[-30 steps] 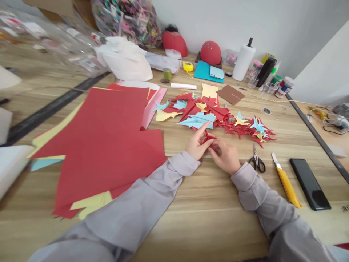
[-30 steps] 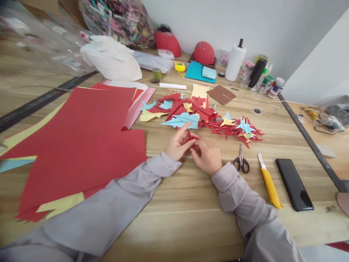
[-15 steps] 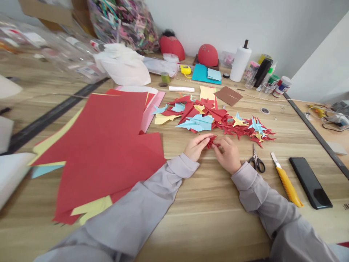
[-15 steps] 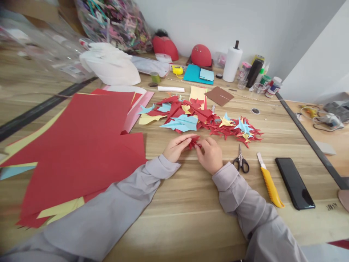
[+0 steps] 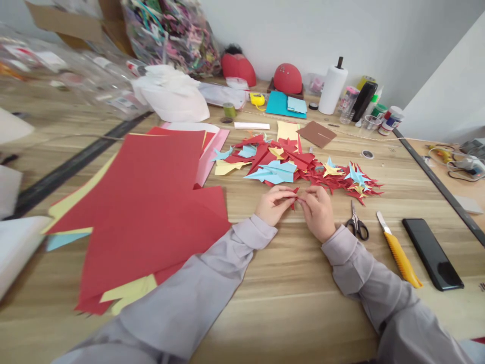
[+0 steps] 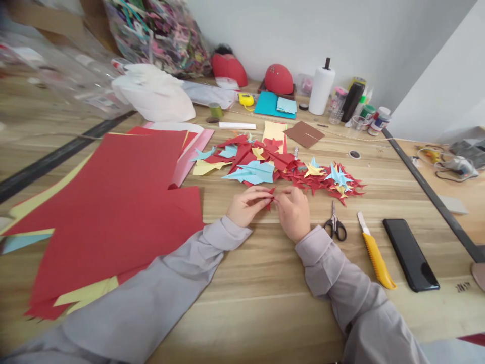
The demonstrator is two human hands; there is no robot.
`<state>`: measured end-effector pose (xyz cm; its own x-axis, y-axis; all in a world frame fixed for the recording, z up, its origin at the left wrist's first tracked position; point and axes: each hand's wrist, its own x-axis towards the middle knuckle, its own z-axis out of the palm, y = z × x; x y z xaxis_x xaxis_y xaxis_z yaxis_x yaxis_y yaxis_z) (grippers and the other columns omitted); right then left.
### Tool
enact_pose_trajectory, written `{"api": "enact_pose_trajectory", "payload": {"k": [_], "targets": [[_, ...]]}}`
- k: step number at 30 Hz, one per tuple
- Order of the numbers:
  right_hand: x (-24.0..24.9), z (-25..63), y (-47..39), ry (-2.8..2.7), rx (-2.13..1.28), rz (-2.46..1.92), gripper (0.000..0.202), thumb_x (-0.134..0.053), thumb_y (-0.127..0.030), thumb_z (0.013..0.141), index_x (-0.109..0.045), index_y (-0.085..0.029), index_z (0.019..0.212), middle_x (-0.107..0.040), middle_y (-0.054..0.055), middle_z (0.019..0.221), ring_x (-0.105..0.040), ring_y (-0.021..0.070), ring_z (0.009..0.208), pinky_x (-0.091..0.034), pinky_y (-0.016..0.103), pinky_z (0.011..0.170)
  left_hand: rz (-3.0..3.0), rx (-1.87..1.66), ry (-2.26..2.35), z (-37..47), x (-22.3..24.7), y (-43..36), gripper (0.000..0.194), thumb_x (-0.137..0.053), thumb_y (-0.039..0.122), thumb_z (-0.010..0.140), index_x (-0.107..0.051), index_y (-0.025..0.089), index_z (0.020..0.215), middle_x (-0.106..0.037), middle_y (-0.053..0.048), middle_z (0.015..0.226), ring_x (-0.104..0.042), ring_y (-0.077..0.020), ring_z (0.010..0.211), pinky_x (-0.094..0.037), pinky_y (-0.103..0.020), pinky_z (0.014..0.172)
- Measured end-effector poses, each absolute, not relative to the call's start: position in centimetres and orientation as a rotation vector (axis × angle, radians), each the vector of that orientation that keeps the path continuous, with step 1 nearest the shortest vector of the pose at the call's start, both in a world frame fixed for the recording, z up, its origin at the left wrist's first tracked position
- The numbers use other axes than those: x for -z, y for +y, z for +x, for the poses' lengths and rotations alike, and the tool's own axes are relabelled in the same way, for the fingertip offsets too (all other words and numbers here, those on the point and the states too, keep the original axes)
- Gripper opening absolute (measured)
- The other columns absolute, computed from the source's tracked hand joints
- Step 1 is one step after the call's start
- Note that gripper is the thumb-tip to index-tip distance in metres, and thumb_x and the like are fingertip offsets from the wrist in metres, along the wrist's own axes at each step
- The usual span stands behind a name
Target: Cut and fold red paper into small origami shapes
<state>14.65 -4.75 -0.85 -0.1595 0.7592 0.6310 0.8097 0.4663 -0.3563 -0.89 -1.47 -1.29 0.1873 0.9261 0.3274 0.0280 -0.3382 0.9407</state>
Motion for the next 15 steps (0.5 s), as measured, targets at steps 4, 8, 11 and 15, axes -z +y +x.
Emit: {"api": "enact_pose_trajectory", "payload": {"k": [4, 8, 11, 15], "targets": [[0.76, 14.68, -4.83, -1.950, 0.184, -1.318, 0.021, -0.048, -0.024, 0.091, -0.068, -0.020, 0.086, -0.056, 0.011, 0.101, -0.053, 0.0227, 0.095, -0.043, 0.038, 0.081, 1.572, -1.295, 0.944, -0.80, 1.47, -1.44, 0.014, -0.070, 0.030, 0.069, -0.076, 0.021, 0.079, -0.066, -0.009, 0.094, -0.061, -0.0220, 0.094, -0.054, -0.035, 0.080], [0.53, 14.75, -4.99, -1.971, 0.246, -1.345, 0.020, -0.048, -0.022, 0.090, -0.068, -0.022, 0.085, -0.056, 0.010, 0.103, -0.051, 0.0229, 0.096, -0.040, 0.038, 0.082, 1.580, -1.305, 0.932, -0.77, 1.57, -1.41, 0.016, -0.070, 0.028, 0.069, -0.075, 0.022, 0.082, -0.066, -0.008, 0.094, -0.061, -0.0216, 0.093, -0.055, -0.033, 0.076], [0.26, 14.76, -5.17, -1.976, 0.313, -1.342, 0.018, -0.050, -0.020, 0.089, -0.067, -0.023, 0.083, -0.057, 0.009, 0.103, -0.051, 0.0219, 0.094, -0.039, 0.037, 0.081, 1.573, -1.304, 0.915, -0.75, 1.67, -1.40, 0.019, -0.070, 0.027, 0.069, -0.075, 0.021, 0.086, -0.065, -0.009, 0.094, -0.061, -0.0208, 0.091, -0.056, -0.033, 0.075], [-0.07, 14.74, -5.39, -1.962, 0.400, -1.283, 0.018, -0.051, -0.017, 0.088, -0.065, -0.024, 0.081, -0.059, 0.007, 0.102, -0.051, 0.0204, 0.092, -0.038, 0.035, 0.080, 1.519, -1.299, 0.892, -0.65, 1.78, -1.50, 0.023, -0.071, 0.029, 0.069, -0.075, 0.019, 0.089, -0.063, -0.009, 0.096, -0.062, -0.0196, 0.085, -0.057, -0.031, 0.068]]}}
